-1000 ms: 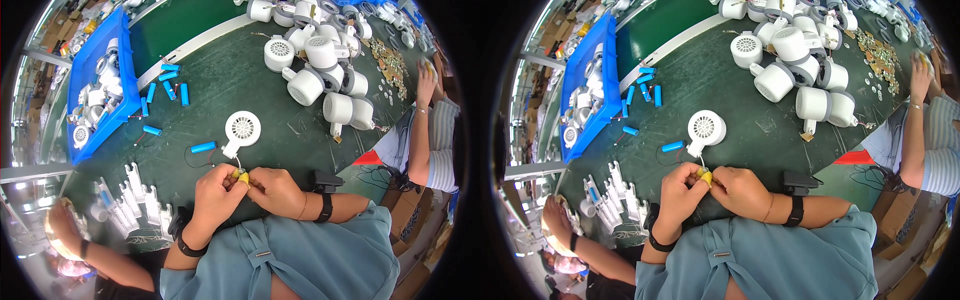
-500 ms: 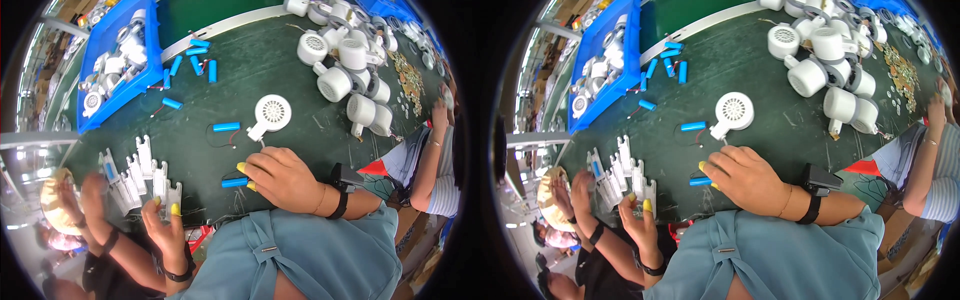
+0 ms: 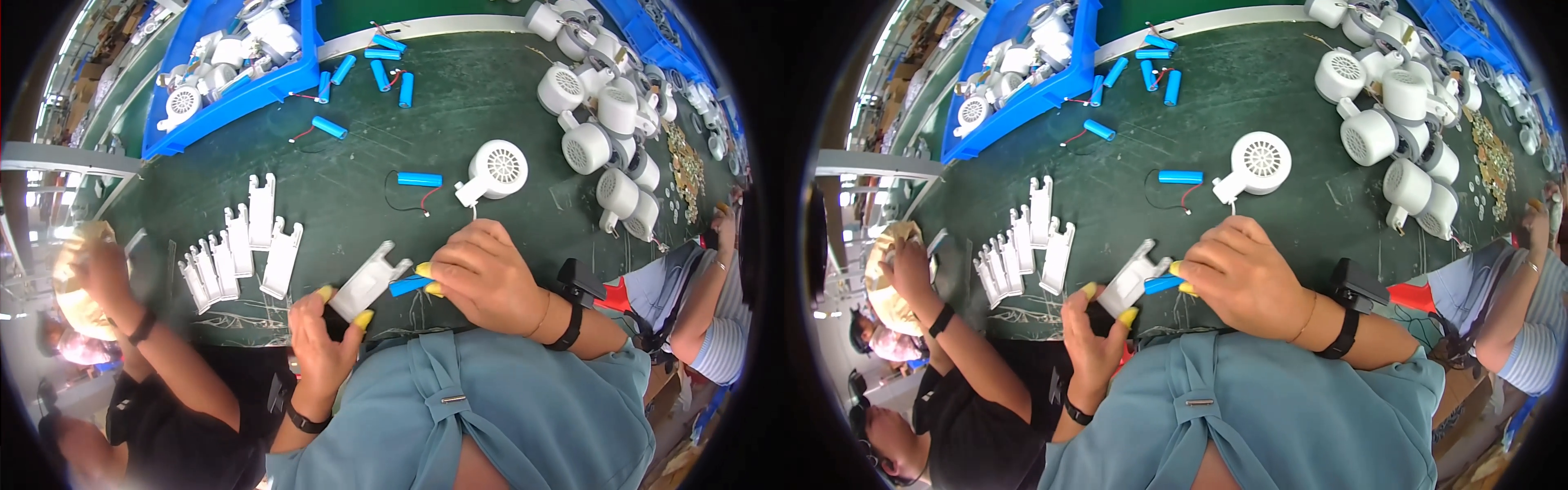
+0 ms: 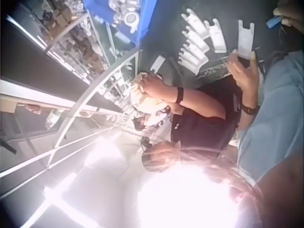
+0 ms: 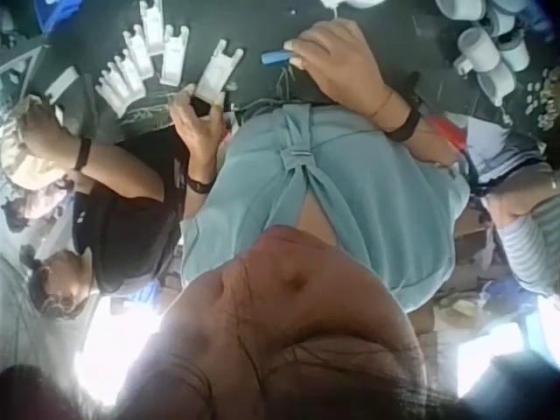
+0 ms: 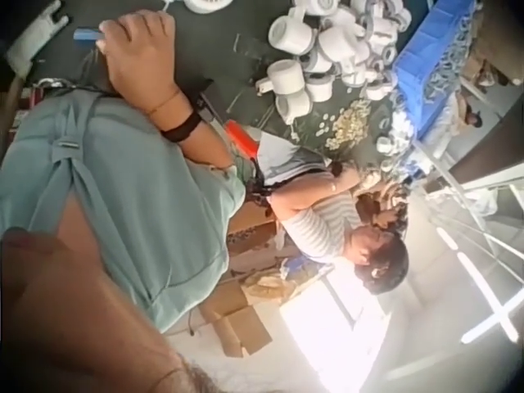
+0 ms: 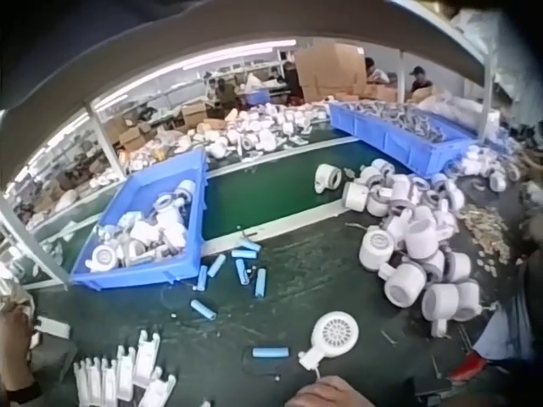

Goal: The person assembles fans by connecting a battery to a circuit board, inserting the battery into a plastic housing, and fitting the housing onto a fan motor. The person then sets the completed unit aside and repeats the process.

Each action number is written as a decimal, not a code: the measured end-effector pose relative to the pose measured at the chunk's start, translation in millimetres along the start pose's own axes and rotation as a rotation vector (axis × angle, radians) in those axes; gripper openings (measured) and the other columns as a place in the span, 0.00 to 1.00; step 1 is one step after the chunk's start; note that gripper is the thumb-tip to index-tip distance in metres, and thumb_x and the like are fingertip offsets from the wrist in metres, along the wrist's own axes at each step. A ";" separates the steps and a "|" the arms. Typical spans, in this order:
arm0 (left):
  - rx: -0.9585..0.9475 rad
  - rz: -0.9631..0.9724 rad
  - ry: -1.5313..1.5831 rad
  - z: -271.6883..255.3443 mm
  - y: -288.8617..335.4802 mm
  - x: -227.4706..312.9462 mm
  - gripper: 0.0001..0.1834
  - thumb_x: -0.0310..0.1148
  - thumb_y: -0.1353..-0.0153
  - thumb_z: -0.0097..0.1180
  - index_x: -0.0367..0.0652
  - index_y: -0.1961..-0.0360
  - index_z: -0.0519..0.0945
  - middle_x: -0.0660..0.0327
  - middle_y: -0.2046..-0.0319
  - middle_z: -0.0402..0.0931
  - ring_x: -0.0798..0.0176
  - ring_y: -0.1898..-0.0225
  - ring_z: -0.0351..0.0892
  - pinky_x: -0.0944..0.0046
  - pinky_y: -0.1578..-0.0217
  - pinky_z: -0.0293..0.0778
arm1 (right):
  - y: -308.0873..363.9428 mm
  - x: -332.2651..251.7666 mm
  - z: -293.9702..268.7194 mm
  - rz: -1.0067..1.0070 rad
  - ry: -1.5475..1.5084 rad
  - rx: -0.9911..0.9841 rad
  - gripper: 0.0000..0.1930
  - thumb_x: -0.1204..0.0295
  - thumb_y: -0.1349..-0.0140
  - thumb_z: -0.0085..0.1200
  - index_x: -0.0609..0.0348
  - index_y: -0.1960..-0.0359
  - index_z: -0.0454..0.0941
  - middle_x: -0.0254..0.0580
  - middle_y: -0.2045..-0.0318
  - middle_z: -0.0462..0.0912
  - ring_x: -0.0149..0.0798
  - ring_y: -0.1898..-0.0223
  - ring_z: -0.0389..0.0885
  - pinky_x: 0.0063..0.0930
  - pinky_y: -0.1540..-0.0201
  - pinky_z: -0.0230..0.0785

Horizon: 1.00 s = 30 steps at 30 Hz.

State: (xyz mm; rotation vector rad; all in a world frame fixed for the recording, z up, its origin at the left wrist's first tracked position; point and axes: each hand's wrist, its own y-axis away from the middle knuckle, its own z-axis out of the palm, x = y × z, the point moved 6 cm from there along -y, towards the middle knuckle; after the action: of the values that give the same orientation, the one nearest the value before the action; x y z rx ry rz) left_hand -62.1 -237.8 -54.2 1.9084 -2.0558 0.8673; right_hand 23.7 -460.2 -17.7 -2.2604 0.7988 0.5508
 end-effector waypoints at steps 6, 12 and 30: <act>-0.125 0.145 0.143 22.2 -27.6 25.0 0.40 0.24 0.57 0.74 0.36 0.42 0.67 0.51 0.56 0.79 0.46 0.56 0.76 0.53 0.53 0.73 | 3.3 -1.5 14.3 -0.054 0.073 -0.007 0.11 0.76 0.49 0.61 0.59 0.62 0.81 0.37 0.66 0.76 0.40 0.59 0.77 0.40 0.46 0.67; -0.122 0.167 0.162 21.9 -31.9 28.2 0.38 0.25 0.58 0.74 0.34 0.45 0.68 0.50 0.57 0.79 0.46 0.57 0.76 0.51 0.55 0.73 | 0.4 -0.3 23.0 -0.057 0.102 -0.044 0.11 0.76 0.49 0.63 0.56 0.62 0.80 0.35 0.63 0.79 0.39 0.58 0.78 0.44 0.43 0.66; -0.337 0.284 0.198 35.0 -76.8 74.9 0.33 0.32 0.51 0.70 0.37 0.44 0.72 0.50 0.48 0.74 0.44 0.48 0.73 0.49 0.46 0.66 | 22.4 30.3 -47.8 0.230 -0.054 0.446 0.15 0.86 0.42 0.53 0.63 0.53 0.79 0.47 0.62 0.80 0.46 0.60 0.79 0.34 0.53 0.71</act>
State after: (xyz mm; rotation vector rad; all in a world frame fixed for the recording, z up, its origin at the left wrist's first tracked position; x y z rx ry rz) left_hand 9.4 -319.0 -22.1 1.3281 -2.2130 0.6772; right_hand 38.3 -519.1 -12.2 -1.7527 1.0462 0.4789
